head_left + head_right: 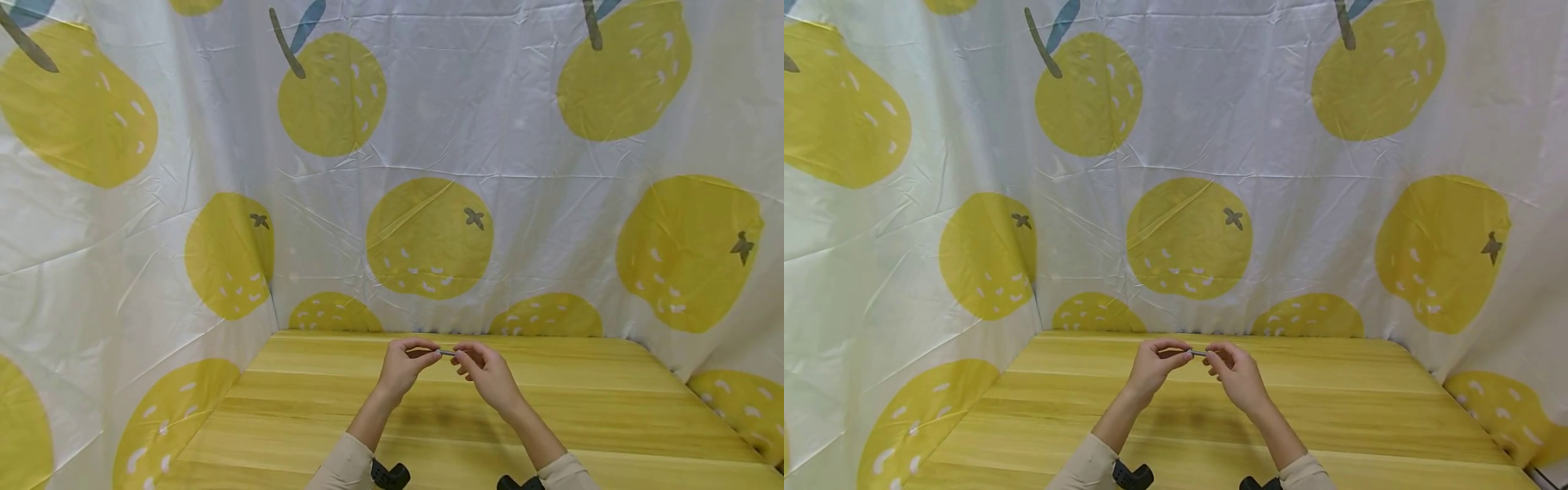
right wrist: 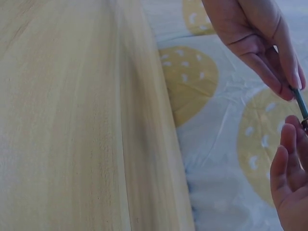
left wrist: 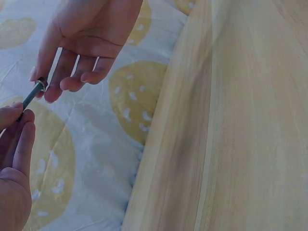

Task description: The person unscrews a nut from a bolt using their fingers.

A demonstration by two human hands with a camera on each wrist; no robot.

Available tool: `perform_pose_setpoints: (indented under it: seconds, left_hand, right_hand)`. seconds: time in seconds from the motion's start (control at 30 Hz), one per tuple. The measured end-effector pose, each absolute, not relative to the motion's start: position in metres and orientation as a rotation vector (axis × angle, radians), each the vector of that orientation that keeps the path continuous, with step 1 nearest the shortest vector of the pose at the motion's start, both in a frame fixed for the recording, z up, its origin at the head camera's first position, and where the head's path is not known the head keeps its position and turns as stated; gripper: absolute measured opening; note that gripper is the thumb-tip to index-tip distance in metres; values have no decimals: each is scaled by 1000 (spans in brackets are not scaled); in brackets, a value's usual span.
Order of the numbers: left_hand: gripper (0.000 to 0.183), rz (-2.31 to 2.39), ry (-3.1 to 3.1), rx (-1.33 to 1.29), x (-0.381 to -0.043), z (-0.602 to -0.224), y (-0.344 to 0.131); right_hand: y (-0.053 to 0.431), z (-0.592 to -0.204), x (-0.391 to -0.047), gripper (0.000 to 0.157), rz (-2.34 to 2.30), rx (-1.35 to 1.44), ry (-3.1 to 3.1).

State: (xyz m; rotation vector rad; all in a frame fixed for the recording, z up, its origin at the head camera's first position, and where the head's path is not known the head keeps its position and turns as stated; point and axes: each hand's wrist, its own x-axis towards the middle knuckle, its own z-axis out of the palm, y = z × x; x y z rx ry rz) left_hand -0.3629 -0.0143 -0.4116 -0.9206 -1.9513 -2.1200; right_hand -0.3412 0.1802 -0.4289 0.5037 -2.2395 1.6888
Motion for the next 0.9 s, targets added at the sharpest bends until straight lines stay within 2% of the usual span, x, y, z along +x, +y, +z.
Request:
perform_pose_setpoints:
  seconds: [0.13, 0.4, 0.7, 0.9]
  left_hand:
    - [15, -2124, -1950, -927, -364, -412, -14]
    - [16, -2123, -1951, -923, -364, -411, -15]
    - [15, -2132, -1957, -927, -362, -411, -15]
    - [15, -2144, -1943, -938, -363, -412, -15]
  right_hand:
    - [181, -429, -342, 23, 1674, 503, -2244]
    - [179, -429, -343, 35, 1691, 519, -2250]
    - [178, -421, -334, 24, 1694, 514, -2277]
    - [179, -429, -341, 33, 1703, 498, -2270]
